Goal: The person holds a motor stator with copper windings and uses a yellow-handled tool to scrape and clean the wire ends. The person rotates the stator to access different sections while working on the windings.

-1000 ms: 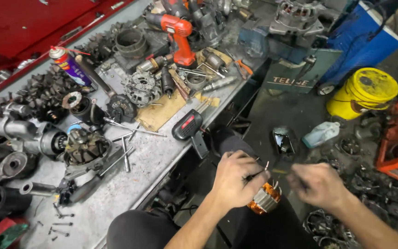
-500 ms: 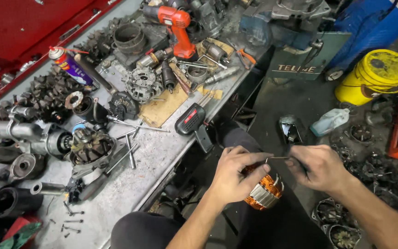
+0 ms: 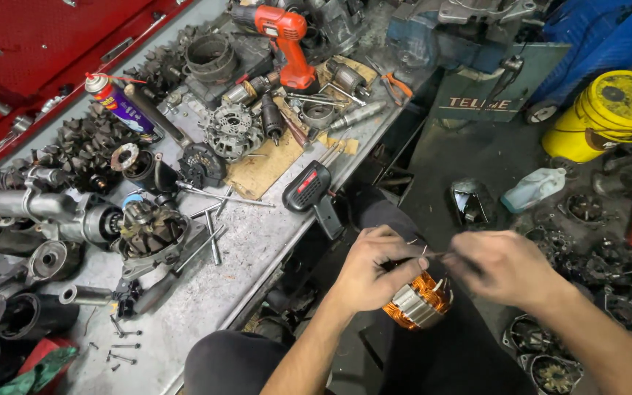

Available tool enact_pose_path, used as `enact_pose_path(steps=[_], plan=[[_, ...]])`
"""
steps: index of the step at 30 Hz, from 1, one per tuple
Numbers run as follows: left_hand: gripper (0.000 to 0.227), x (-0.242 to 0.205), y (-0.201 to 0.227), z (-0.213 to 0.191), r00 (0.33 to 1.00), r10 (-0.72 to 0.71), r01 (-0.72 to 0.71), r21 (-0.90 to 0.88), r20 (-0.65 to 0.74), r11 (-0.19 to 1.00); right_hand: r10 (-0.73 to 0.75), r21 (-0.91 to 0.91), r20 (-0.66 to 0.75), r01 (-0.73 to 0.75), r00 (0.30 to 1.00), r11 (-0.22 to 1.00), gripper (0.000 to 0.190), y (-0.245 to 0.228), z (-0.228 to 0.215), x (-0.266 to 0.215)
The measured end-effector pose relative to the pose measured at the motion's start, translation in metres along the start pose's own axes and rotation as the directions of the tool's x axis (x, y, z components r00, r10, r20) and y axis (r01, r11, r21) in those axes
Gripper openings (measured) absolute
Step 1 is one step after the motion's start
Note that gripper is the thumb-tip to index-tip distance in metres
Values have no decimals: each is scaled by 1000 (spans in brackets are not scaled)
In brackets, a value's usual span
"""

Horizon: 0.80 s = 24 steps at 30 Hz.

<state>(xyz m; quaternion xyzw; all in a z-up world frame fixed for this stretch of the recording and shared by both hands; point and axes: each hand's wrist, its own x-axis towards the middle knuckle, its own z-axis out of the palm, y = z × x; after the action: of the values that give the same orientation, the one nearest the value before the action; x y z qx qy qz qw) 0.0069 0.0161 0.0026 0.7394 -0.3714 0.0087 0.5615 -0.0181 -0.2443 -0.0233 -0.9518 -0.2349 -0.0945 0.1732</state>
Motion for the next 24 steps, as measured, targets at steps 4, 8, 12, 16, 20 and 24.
enact_pose_path(steps=[4,8,12,16,20,24], plan=[[9,2,0,-3,999,-35,28,-196,-33,980,-45,-168,-106,26,993,985,19,30,13,8],[11,5,-19,0,986,102,-124,-171,-132,977,-171,-87,-126,160,977,983,17,26,16,19],[7,-3,-17,-11,990,-26,-4,-209,-141,978,23,-231,-120,-51,993,972,22,29,10,29],[8,-6,-17,-12,992,-17,-10,-216,-122,976,-195,-17,-92,194,977,981,16,11,4,35],[6,-8,-22,-16,994,-21,-3,-223,-107,975,-283,-294,-147,231,948,927,30,2,4,44],[4,-7,-24,-27,994,26,-45,-176,-108,983,-375,-291,-158,319,914,902,30,-3,7,48]])
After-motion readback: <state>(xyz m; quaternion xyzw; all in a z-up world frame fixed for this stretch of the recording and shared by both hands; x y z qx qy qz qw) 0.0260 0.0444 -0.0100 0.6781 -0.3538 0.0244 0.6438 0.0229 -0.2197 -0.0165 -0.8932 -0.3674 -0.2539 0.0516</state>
